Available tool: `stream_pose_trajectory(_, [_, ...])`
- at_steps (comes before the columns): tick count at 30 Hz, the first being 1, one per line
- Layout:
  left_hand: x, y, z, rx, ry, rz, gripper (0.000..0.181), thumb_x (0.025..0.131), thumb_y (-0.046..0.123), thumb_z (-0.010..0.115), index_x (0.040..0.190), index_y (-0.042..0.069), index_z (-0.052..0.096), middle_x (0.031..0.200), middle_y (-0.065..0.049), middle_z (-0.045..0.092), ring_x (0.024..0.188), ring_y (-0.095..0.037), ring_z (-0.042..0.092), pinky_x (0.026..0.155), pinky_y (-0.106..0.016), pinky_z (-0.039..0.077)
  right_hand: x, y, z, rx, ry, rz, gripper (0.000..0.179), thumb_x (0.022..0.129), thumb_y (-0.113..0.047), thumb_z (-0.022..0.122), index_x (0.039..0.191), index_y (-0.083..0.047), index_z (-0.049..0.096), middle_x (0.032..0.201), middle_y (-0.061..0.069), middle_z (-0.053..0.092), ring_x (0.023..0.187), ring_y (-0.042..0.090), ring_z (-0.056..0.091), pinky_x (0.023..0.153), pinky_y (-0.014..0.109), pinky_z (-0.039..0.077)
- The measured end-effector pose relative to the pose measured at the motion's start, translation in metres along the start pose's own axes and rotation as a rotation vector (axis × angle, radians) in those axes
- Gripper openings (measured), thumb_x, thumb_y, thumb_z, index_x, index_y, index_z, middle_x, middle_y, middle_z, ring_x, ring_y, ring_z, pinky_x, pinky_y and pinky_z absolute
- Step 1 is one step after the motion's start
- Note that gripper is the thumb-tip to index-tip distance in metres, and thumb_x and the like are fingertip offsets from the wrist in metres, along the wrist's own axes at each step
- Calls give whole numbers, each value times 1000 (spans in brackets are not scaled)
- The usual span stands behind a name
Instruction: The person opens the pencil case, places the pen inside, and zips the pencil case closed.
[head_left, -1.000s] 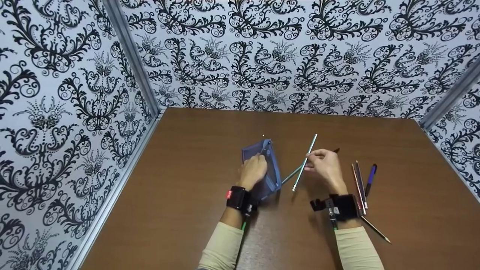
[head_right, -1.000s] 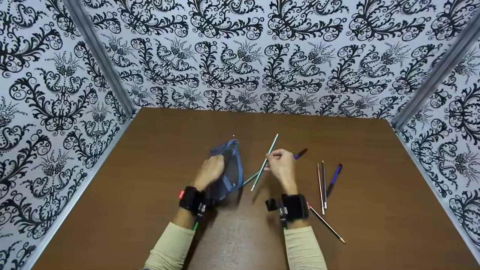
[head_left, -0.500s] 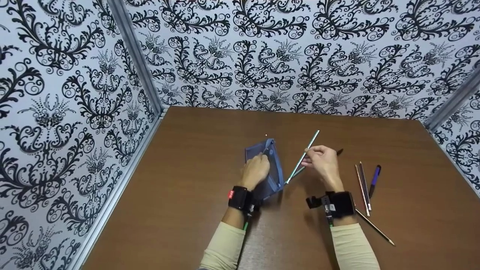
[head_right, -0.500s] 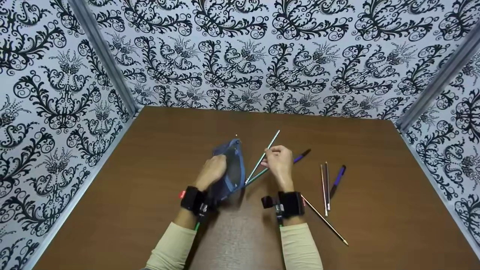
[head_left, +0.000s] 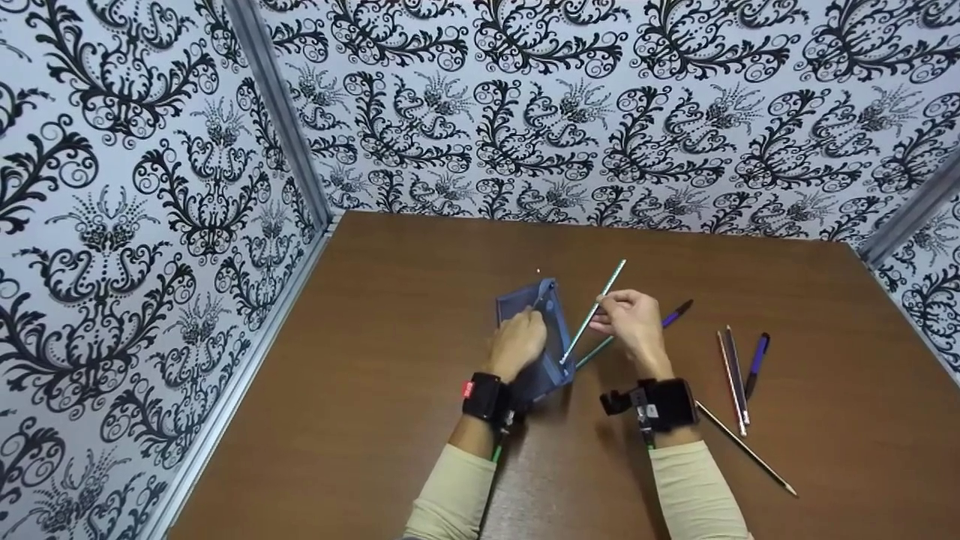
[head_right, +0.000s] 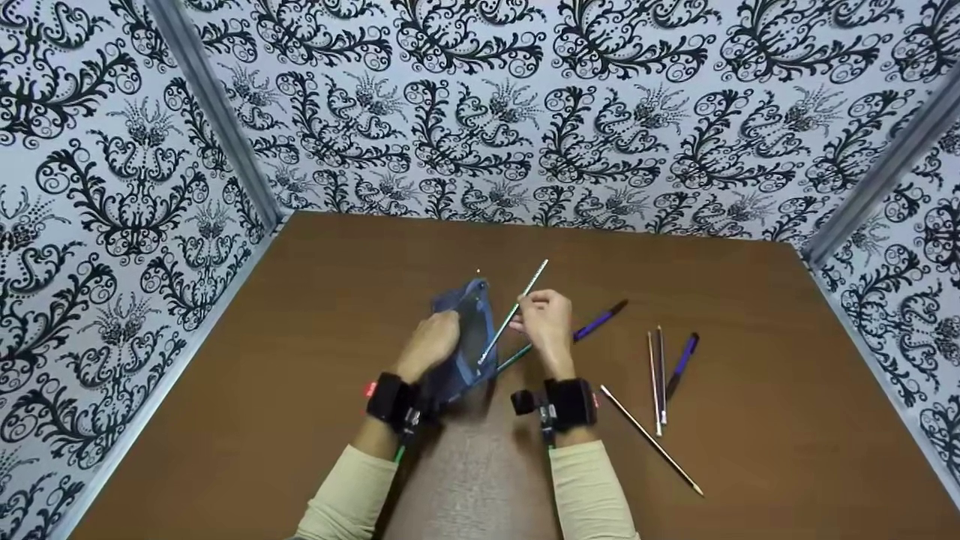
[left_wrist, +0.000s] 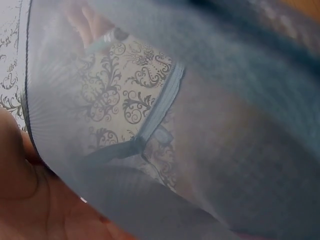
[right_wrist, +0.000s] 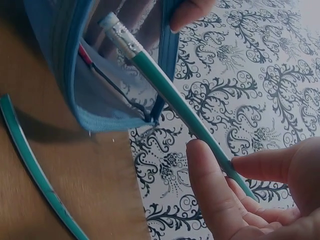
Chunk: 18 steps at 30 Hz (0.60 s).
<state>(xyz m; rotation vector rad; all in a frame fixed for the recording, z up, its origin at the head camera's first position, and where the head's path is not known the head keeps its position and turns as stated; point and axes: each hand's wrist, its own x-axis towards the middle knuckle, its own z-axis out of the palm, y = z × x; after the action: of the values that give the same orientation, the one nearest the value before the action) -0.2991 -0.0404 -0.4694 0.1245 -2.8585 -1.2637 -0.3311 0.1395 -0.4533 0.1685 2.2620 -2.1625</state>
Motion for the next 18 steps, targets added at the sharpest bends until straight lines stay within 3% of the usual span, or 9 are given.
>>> stream_pose_trajectory(6, [1, 0, 2, -24, 8, 45, 53, 102, 26, 25, 133, 3, 61, 132, -13, 64, 119, -38, 60, 99, -54, 46, -2, 4, 6, -3, -18, -2, 21, 96, 0, 55, 110, 16, 55, 75, 7, 69, 62, 12, 68, 68, 29, 60])
stream_pose_trajectory(10, [1, -1, 2, -25, 14, 51, 52, 102, 26, 26, 131, 3, 63, 130, -14, 65, 118, -38, 61, 98, -54, 47, -1, 5, 9, 8, -21, 6, 19, 96, 0, 55, 108, 15, 55, 74, 7, 68, 61, 12, 68, 66, 28, 60])
stream_pose_trajectory(18, [0, -1, 2, -51, -10, 19, 54, 102, 29, 25, 142, 4, 54, 143, -10, 56, 127, -36, 55, 105, -51, 43, -3, 9, 17, -23, -30, 6, 17, 96, -1, 56, 105, 13, 57, 75, 4, 70, 63, 14, 68, 69, 32, 61])
